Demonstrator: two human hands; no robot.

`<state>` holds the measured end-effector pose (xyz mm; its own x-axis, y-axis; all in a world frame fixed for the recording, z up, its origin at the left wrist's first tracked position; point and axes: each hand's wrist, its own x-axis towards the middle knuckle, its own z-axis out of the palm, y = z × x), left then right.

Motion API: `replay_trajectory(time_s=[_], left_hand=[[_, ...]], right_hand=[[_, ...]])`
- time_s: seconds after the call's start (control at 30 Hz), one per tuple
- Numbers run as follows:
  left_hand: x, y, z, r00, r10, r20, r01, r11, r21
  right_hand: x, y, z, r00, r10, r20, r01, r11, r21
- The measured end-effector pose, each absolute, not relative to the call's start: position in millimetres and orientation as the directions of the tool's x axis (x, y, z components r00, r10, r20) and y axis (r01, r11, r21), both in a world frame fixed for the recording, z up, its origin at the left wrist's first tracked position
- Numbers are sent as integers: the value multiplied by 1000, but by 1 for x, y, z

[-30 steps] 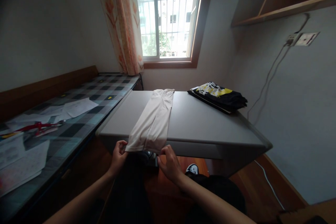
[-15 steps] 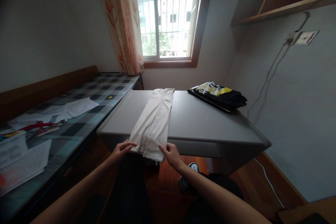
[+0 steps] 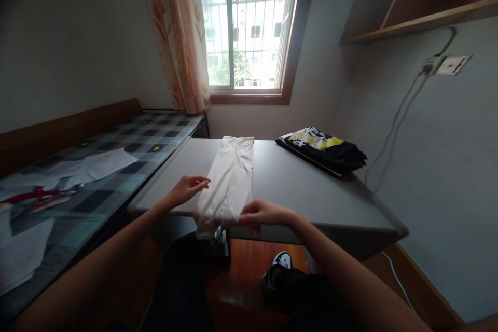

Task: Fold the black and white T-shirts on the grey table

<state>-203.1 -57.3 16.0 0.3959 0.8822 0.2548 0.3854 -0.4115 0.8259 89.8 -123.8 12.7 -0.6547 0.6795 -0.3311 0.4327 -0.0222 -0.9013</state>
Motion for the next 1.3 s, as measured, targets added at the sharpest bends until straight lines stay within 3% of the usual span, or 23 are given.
replay_trajectory(time_s=[0.07, 0.13, 0.2, 0.3, 0.47, 0.6, 0.77, 1.0, 1.17, 1.3], left_hand=[[-180, -24, 10, 392, 841, 372, 421, -524, 741], [-159, 11, 1, 427, 786, 447, 463, -615, 638], [-141, 45, -10, 461, 743, 484, 508, -669, 543], [-121, 88, -25, 492, 727, 479, 569, -685, 454], [-107, 119, -46, 546, 768, 334, 683, -639, 353], [-103, 110, -52, 578, 785, 223, 748, -619, 240], [-101, 96, -50, 600, 784, 159, 773, -620, 139], [-102, 75, -45, 681, 717, 151, 708, -697, 113], [-110, 58, -42, 727, 663, 180, 650, -748, 133], [-105, 61, -35, 702, 664, 258, 641, -747, 176]], right_hand=[[87, -83, 14, -523, 846, -102, 362, 112, -925], [84, -39, 7, -369, 920, 129, 421, 289, -860], [82, 3, -5, -273, 914, 300, 523, 402, -751], [83, 51, -26, -231, 881, 413, 681, 449, -578], [93, 84, -46, -369, 872, 322, 848, 458, -268], [104, 80, -49, -450, 876, 176, 867, 475, -147], [116, 65, -47, -495, 864, 96, 856, 504, -116], [120, 28, -26, -555, 830, 52, 820, 557, -133], [118, 18, -9, -619, 778, 103, 769, 628, -119], [136, 70, -4, -435, 860, 267, 860, 484, -160]])
